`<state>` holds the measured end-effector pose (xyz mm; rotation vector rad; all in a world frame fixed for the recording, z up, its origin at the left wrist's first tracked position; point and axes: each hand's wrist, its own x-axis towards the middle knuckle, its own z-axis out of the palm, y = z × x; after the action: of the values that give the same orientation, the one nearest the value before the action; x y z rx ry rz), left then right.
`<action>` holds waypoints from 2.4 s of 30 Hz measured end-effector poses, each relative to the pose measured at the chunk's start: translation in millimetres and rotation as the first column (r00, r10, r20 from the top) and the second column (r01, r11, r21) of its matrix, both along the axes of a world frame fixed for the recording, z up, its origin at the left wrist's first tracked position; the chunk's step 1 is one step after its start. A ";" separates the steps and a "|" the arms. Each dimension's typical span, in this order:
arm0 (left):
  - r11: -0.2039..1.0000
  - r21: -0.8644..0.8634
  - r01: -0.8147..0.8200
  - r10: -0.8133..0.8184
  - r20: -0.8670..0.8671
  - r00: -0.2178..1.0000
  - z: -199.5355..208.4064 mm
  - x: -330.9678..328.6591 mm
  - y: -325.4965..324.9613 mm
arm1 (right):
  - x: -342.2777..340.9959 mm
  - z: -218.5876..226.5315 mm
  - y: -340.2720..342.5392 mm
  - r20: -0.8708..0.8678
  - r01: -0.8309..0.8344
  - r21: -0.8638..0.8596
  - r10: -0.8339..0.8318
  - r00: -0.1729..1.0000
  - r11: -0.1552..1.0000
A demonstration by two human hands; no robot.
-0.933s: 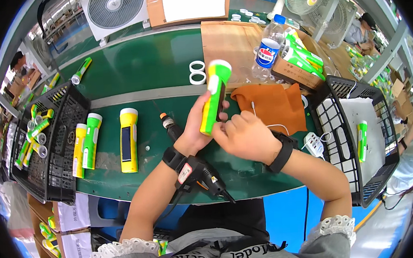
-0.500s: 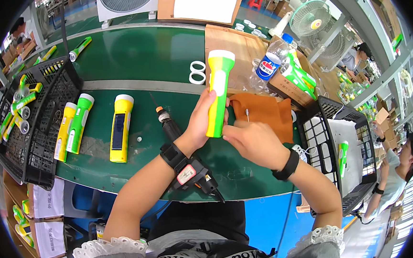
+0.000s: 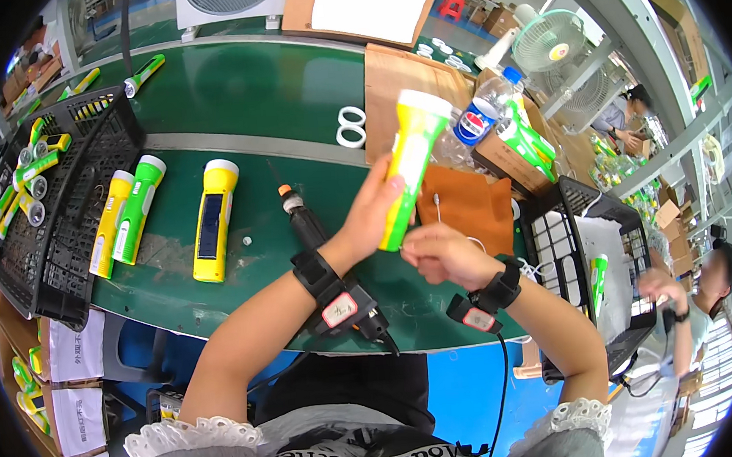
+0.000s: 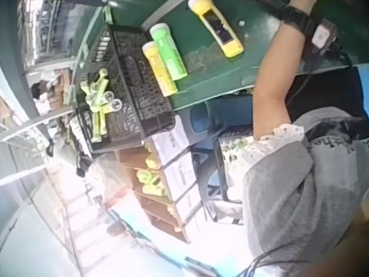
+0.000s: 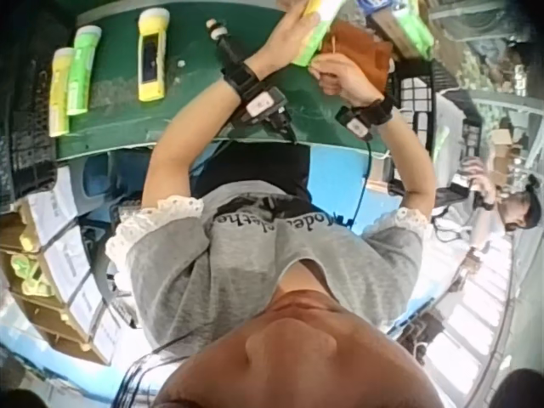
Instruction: Assembling and testing solar-powered flashlights at a factory workstation, including component attachment and quality checks.
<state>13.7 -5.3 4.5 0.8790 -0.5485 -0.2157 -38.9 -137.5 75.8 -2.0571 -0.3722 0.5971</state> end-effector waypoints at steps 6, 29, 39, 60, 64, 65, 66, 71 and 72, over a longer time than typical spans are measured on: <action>0.988 -0.133 0.079 -0.117 -0.310 0.943 1.1 8.0 2.6 | -7.5 6.5 7.2 0.693 0.062 -0.536 0.397 0.602 0.842; 0.984 -0.181 -0.002 -0.056 -0.314 0.948 -3.9 7.4 1.0 | 5.1 -9.6 10.6 0.717 0.035 -0.345 0.240 0.654 0.938; 0.968 0.018 -0.249 0.210 0.477 0.853 -10.0 6.9 -8.6 | 5.0 -26.0 -18.0 -0.610 0.203 0.332 0.045 0.791 0.921; 0.999 0.038 0.022 -0.020 -0.060 0.998 3.7 -1.6 -0.2 | -13.0 -2.6 -3.1 0.298 -0.091 -0.521 0.281 0.912 0.849; 0.974 -0.147 0.173 -0.201 -0.201 0.959 11.6 -6.7 1.6 | -2.4 45.5 -27.3 0.414 -0.025 -0.425 0.220 0.883 0.905; 0.977 -0.141 0.163 -0.190 -0.204 0.960 9.2 -5.1 7.3 | 4.3 54.1 -21.3 0.616 0.183 -0.565 0.264 0.742 0.804; 0.951 -0.198 0.239 -0.279 -0.208 0.937 8.6 -3.6 8.5 | 9.7 53.4 -21.3 0.745 0.277 -0.542 0.302 0.595 0.794; 0.868 -0.270 0.417 -0.467 -0.160 0.869 8.2 -5.5 7.0 | 19.0 44.5 -14.0 0.889 0.431 -0.443 0.323 0.325 0.786; 0.853 -0.282 0.440 -0.494 -0.158 0.855 6.7 -4.4 5.5 | 19.3 41.4 -14.5 0.877 0.428 -0.468 0.349 0.330 0.773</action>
<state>9.3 0.2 11.2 0.4644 -0.5569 -0.6784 -19.6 -152.0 117.2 -2.9322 -0.8812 -0.8427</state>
